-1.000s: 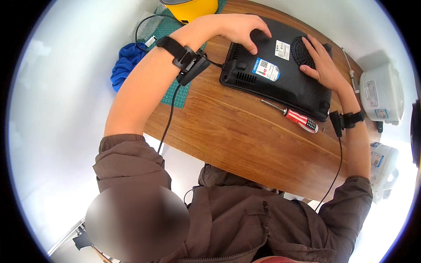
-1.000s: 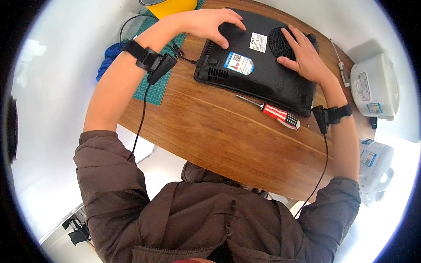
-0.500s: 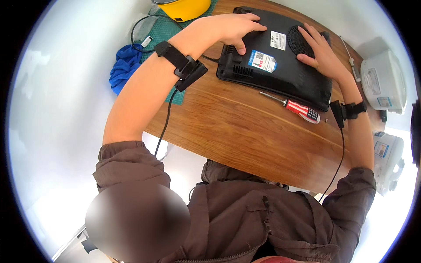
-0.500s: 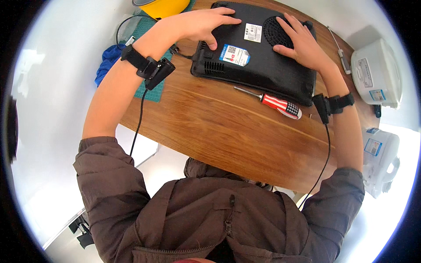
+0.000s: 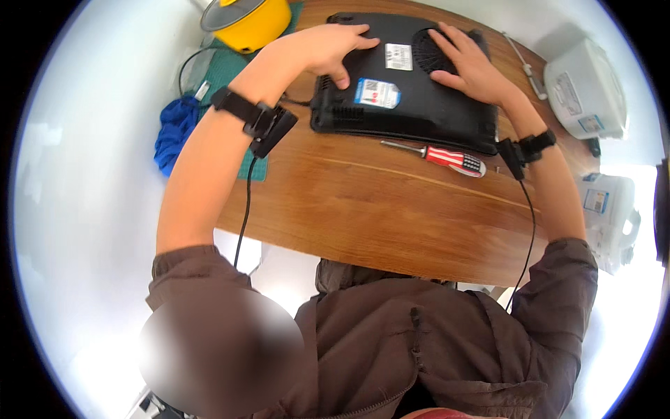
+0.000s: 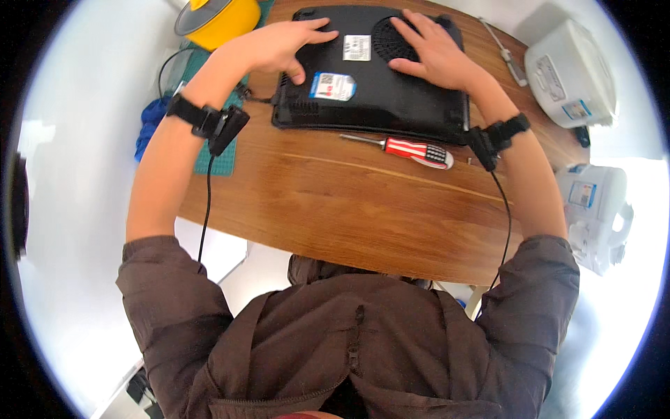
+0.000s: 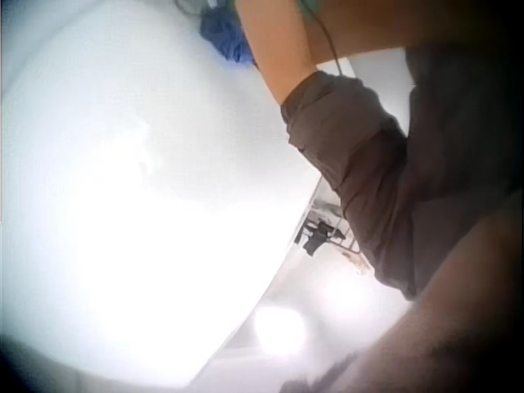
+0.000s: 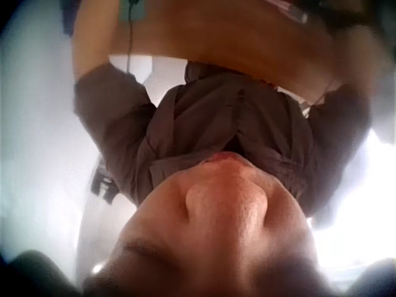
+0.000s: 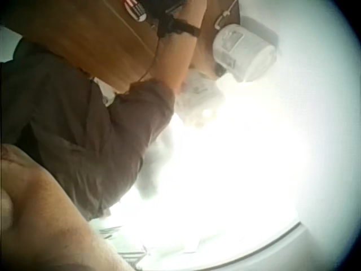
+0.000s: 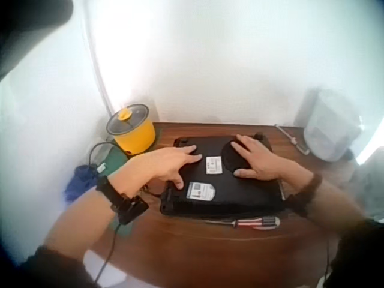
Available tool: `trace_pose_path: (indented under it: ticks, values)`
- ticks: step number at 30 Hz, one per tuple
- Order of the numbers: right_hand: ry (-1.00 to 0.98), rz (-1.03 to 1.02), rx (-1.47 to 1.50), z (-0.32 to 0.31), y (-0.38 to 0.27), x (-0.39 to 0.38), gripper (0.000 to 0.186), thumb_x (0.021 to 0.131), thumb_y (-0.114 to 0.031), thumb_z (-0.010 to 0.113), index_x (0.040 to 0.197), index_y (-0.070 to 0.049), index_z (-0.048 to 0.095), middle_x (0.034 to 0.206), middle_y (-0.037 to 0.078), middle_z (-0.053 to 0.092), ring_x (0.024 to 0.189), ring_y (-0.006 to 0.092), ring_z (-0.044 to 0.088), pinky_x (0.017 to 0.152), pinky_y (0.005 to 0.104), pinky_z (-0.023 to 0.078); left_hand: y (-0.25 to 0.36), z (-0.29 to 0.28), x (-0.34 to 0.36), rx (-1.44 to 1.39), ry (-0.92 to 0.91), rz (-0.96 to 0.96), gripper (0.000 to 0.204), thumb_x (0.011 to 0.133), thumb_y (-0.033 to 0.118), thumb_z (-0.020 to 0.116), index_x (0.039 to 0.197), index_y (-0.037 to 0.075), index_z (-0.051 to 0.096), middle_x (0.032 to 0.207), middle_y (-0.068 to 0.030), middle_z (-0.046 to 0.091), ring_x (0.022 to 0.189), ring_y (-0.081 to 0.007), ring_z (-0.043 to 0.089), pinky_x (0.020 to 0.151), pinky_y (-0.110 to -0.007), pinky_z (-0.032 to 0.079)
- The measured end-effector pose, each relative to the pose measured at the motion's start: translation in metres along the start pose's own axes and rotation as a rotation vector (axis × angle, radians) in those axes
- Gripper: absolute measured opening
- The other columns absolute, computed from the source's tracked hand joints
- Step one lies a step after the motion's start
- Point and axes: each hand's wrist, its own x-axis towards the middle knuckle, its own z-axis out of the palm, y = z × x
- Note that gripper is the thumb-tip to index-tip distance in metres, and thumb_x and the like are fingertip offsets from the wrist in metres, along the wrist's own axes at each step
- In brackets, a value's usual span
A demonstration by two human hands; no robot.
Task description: The person uses a screwdriver to remove screws from the underside of an induction cooktop, detaches the fan cover, and then reassembles the unit by replacing the cover and tightening the screws.
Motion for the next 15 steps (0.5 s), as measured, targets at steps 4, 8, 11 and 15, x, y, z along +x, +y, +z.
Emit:
trace_pose_path:
  ticks: [4, 8, 11, 15]
  values:
    - [0.031, 0.000, -0.046, -0.002, 0.003, -0.004, 0.081, 0.100, -0.058, 0.056, 0.163, -0.014, 0.030, 0.168, 0.020, 0.025, 0.155, 0.0392, 0.025, 0.127, 0.0507, 0.022, 0.005, 0.001, 0.008, 0.077, 0.020, -0.003, 0.108, 0.061, 0.008, 0.093, 0.157, 0.019, 0.045, 0.166, -0.0140, 0.035, 0.144, -0.0357, 0.046, 0.118, -0.044, 0.044]
    - [-0.061, 0.020, 0.046, -0.027, -0.015, -0.001, 0.093, 0.098, -0.060, 0.057, 0.160, 0.004, 0.028, 0.166, 0.033, 0.016, 0.155, 0.0485, 0.016, 0.126, 0.0548, 0.018, 0.011, 0.003, -0.001, 0.078, 0.073, -0.048, 0.109, 0.058, 0.002, 0.090, 0.156, 0.019, 0.046, 0.166, -0.0104, 0.036, 0.143, -0.0359, 0.047, 0.117, -0.044, 0.046]
    - [-0.054, 0.025, 0.005, -0.020, -0.013, -0.003, 0.091, 0.099, -0.060, 0.057, 0.159, 0.002, 0.030, 0.164, 0.034, 0.021, 0.154, 0.0474, 0.021, 0.124, 0.0574, 0.021, 0.012, -0.001, -0.003, 0.066, 0.051, -0.036, 0.109, 0.058, 0.000, 0.090, 0.156, 0.019, 0.046, 0.166, -0.0095, 0.036, 0.143, -0.0351, 0.047, 0.117, -0.043, 0.047]
    - [-0.086, 0.058, 0.055, -0.021, -0.022, -0.006, 0.091, 0.099, -0.062, 0.055, 0.161, -0.001, 0.029, 0.167, 0.031, 0.020, 0.155, 0.0465, 0.019, 0.124, 0.0596, 0.018, 0.018, 0.002, -0.008, 0.041, 0.007, -0.075, 0.111, 0.058, -0.002, 0.089, 0.157, 0.021, 0.045, 0.168, -0.0098, 0.033, 0.145, -0.0358, 0.045, 0.119, -0.043, 0.044]
